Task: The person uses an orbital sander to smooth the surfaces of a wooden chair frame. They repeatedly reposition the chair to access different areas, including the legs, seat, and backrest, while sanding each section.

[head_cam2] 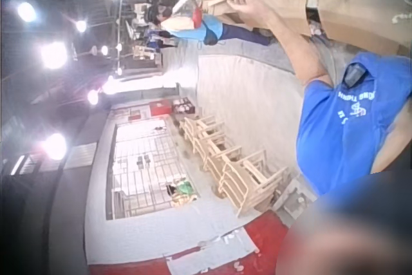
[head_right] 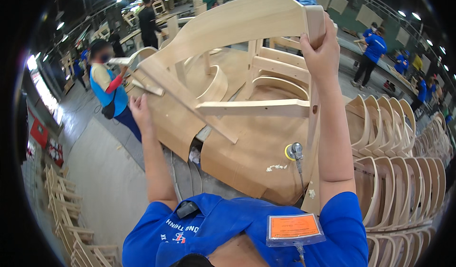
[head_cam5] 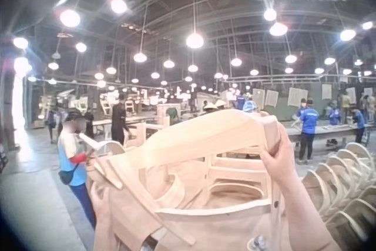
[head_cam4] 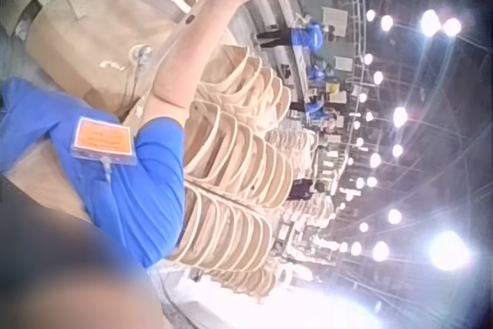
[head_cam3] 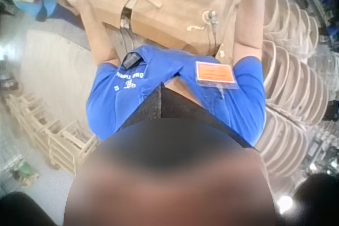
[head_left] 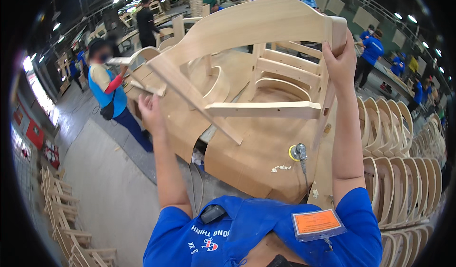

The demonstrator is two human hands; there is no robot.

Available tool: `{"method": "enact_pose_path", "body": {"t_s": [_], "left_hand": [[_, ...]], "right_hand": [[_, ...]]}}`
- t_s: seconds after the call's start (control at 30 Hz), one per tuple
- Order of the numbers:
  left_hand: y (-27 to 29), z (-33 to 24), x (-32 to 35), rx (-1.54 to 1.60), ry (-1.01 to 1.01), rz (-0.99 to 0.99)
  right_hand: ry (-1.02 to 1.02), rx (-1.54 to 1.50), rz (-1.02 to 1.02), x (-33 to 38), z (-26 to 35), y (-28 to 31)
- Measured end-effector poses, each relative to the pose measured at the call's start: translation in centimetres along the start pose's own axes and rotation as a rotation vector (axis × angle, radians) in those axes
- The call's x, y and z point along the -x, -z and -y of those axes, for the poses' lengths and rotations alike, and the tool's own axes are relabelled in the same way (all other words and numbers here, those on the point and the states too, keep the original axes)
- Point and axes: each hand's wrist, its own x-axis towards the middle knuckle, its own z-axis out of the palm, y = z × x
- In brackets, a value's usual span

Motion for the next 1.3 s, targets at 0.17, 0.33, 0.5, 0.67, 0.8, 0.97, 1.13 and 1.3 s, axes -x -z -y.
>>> {"method": "enact_pose_path", "body": {"t_s": [0.17, 0.33, 0.5, 0.67, 0.8, 0.97, 1.13, 1.3], "left_hand": [[0.4, 2.0, -1.6, 0.194, -0.060, 0.327], [0.4, 1.9, -0.1, 0.126, 0.022, 0.425], [0.8, 2.5, 2.0, 0.240, 0.054, 0.440], [-0.6, 1.6, 3.3, 0.207, -0.107, 0.465], [-2.3, 0.1, 5.9, 0.095, -0.240, 0.438], [-4.8, -0.9, 10.2, 0.275, -0.328, 0.567], [-7.4, -4.1, 14.2, 0.107, -0.618, 0.625], [-9.7, -7.5, 17.0, 0.133, -0.811, 0.651]], "right_hand": [[-0.037, -0.119, -0.062, -0.3, -3.5, 1.2], [-0.138, -0.101, -0.099, -0.6, -5.2, 1.8], [-0.172, -0.128, -0.133, -0.2, -6.3, 2.7], [-0.235, -0.173, -0.178, 0.9, -7.8, 4.6], [-0.296, -0.166, -0.251, 2.2, -10.0, 7.2], [-0.364, -0.184, -0.349, 5.5, -15.0, 11.7], [-0.677, -0.214, -0.472, 10.4, -19.5, 17.7], [-0.693, -0.277, -0.504, 15.1, -21.5, 22.8]]}}
